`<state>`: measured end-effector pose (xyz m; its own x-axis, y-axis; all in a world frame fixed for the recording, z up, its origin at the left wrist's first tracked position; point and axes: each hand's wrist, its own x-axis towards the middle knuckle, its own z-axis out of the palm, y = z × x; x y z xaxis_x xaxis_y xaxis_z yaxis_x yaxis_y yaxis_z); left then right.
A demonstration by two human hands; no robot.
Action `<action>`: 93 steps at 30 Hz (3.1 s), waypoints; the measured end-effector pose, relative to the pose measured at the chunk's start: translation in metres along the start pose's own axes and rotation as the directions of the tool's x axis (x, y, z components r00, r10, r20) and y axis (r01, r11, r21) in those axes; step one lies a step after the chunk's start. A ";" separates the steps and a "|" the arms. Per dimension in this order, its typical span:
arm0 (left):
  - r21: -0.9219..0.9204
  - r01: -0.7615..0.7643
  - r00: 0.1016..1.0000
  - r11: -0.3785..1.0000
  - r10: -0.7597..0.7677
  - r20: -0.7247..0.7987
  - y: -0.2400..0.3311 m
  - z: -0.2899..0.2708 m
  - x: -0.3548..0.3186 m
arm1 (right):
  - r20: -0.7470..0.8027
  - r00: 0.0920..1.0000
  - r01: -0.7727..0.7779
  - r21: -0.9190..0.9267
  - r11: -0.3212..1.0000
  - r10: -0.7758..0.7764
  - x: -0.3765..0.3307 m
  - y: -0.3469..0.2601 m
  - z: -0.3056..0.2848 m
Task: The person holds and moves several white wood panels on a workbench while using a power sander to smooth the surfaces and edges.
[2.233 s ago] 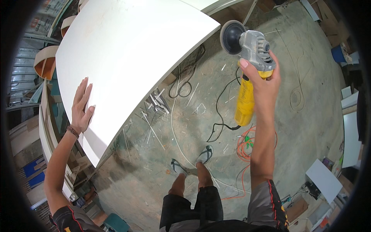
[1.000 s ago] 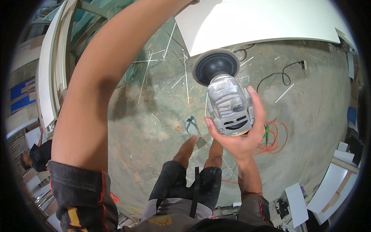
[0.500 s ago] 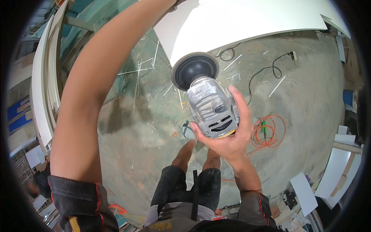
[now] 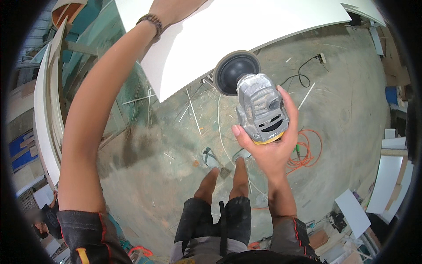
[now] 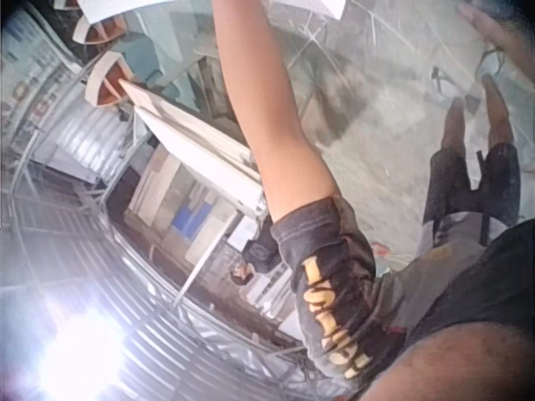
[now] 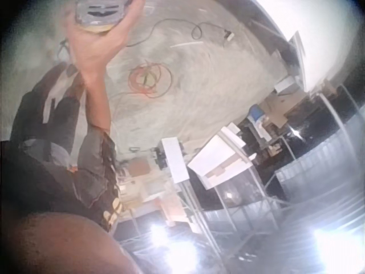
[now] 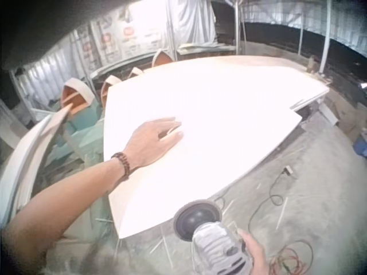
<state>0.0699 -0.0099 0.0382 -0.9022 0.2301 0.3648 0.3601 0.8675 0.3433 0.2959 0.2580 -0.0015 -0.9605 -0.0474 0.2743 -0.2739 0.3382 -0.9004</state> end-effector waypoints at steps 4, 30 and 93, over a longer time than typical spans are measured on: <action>0.049 0.067 0.997 0.997 -0.068 0.027 0.008 0.002 0.002 | -0.039 0.999 -0.019 0.053 0.998 0.021 0.018 0.012 -0.015; 0.111 -0.007 1.000 0.994 0.006 0.013 -0.020 0.016 0.006 | -0.007 0.999 -0.046 0.126 0.991 0.047 0.061 0.034 -0.067; 0.412 0.675 0.721 0.611 -0.664 -0.196 -0.005 0.003 0.028 | -0.550 0.398 -0.426 0.598 0.679 0.734 -0.023 -0.091 -0.398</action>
<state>0.0422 -0.0065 0.0439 -0.8433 -0.4969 0.2049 -0.4871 0.8677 0.0996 0.3632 0.6019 0.2084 -0.5556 0.7463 -0.3664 0.1938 -0.3123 -0.9300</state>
